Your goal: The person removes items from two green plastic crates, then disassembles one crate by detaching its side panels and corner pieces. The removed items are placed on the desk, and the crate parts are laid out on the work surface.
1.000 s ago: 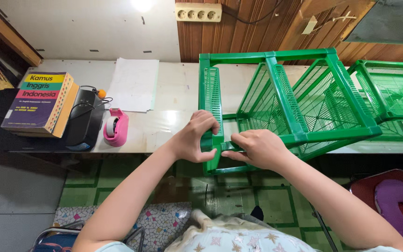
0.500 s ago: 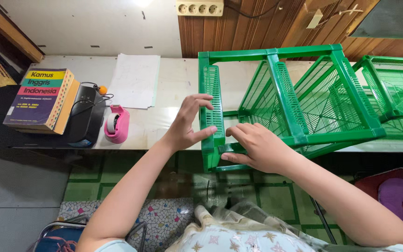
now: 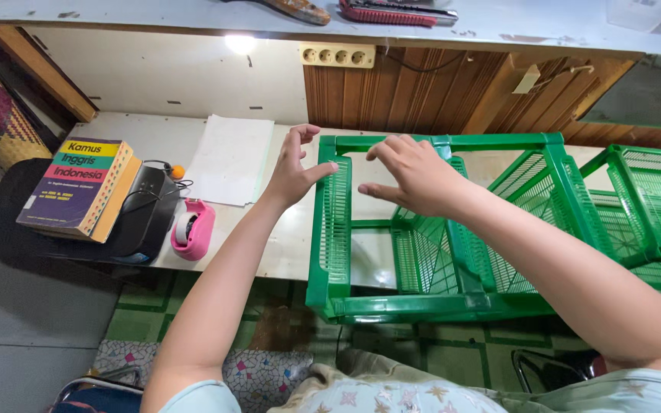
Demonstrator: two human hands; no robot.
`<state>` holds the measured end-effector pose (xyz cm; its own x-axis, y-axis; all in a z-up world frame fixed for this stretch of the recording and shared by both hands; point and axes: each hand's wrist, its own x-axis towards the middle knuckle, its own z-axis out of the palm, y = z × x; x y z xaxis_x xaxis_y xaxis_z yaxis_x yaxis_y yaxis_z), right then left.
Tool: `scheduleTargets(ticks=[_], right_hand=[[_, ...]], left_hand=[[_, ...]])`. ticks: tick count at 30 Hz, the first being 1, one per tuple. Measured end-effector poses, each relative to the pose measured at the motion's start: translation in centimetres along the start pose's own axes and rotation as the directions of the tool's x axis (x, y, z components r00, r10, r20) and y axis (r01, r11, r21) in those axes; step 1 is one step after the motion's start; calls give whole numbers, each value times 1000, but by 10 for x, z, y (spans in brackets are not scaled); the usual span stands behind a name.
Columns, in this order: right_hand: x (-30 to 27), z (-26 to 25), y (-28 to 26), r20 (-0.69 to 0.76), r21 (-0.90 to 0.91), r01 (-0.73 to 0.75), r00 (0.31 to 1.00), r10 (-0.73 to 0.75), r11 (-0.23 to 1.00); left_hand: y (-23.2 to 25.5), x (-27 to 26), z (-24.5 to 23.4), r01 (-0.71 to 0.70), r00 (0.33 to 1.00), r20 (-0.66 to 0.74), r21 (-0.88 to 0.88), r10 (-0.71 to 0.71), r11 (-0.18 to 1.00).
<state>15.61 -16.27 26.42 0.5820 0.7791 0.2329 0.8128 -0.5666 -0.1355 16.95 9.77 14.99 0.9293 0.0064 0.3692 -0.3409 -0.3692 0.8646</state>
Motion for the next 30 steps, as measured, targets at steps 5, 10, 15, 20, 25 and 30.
scheduleTargets(ticks=[5,10,15,20,25,30], right_hand=[[38,26,48,37,-20,-11,999,11,1000],[64,47,67,130,86,-2,991,-9,996],[75,57,64,195,216,-57,981,14,975],[85,54,62,222,306,-71,975,2,949],[82,51,60,284,247,-159,955,85,956],[79,59,58,240,107,-245,947,214,964]], left_hand=[[-17,26,7,83,987,139,-52,-75,995],[-37,36,10,68,969,245,-303,9,951],[-46,42,8,157,923,383,-449,30,879],[-46,47,12,208,893,448,-488,39,848],[-49,59,18,277,845,531,-549,72,789],[-51,69,23,236,840,533,-527,100,817]])
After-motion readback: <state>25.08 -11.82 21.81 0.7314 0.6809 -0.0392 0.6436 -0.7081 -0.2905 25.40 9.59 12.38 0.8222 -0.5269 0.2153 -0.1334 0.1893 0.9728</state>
